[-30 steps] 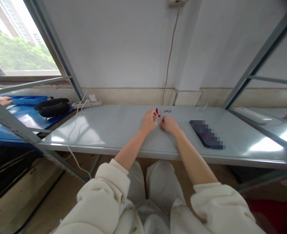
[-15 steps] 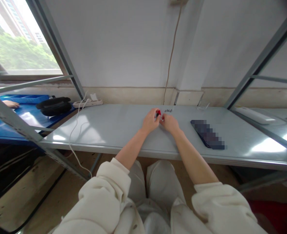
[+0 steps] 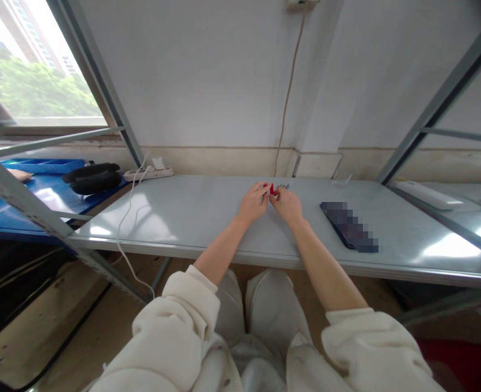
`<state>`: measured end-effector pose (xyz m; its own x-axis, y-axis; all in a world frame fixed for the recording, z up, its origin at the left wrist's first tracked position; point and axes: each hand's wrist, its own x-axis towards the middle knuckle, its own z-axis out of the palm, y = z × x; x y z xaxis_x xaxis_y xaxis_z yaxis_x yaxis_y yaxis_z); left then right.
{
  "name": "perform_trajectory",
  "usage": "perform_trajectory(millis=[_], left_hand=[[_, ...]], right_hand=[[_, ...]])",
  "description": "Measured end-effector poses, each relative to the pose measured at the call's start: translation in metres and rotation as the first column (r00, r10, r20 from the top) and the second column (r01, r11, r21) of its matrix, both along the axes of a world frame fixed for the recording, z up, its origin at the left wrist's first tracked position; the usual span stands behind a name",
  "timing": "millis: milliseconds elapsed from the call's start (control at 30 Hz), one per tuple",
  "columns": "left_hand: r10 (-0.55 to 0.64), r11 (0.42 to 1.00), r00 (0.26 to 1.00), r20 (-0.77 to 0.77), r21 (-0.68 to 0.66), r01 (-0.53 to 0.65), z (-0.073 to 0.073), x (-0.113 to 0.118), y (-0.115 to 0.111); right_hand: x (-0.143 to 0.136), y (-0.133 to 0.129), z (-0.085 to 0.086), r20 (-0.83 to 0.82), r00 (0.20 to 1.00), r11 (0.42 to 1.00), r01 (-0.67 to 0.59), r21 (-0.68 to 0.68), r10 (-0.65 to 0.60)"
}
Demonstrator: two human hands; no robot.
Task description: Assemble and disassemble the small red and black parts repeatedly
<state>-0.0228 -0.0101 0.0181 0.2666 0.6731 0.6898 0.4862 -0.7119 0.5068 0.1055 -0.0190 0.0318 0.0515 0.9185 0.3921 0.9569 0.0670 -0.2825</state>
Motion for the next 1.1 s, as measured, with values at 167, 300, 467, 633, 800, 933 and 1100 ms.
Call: perform_trajectory(millis=[167, 300, 467, 633, 800, 933, 1100], left_hand=[[0.113, 0.986, 0.980, 0.163, -0.138, -0.091, 0.005, 0.001, 0.002], [0.122, 0.956, 0.962, 0.246, -0.290, -0.047, 0.000, 0.003, 0.011], [0.023, 0.948, 0.989, 0.148, -0.318, 0.025, -0.010, 0.005, 0.017], [0.062, 0.937, 0.989, 0.131, -0.348, -0.013, -0.007, 0.004, 0.016], [0.199, 0.899, 0.978, 0.064, -0.409, -0.156, 0.010, -0.016, 0.032], [0.382, 0.843, 0.917, -0.119, -0.363, -0.398, 0.020, -0.058, 0.045], [0.571, 0.705, 0.774, -0.273, -0.321, -0.633, 0.003, -0.108, 0.042]], right_hand=[[0.000, 0.002, -0.003, 0.024, 0.999, 0.998, -0.036, -0.050, 0.037], [0.000, 0.003, -0.005, 0.038, 0.996, 0.996, -0.075, -0.045, 0.076], [-0.001, 0.002, -0.004, 0.066, 0.991, 0.993, -0.112, -0.045, 0.115], [-0.002, 0.001, -0.002, 0.041, 0.987, 0.987, -0.156, -0.035, 0.157], [-0.002, 0.002, -0.003, 0.015, 0.984, 0.983, -0.180, -0.026, 0.180], [-0.001, 0.002, -0.003, 0.021, 0.982, 0.982, -0.189, -0.027, 0.190], [-0.002, 0.004, -0.005, 0.014, 0.980, 0.979, -0.199, -0.038, 0.200]])
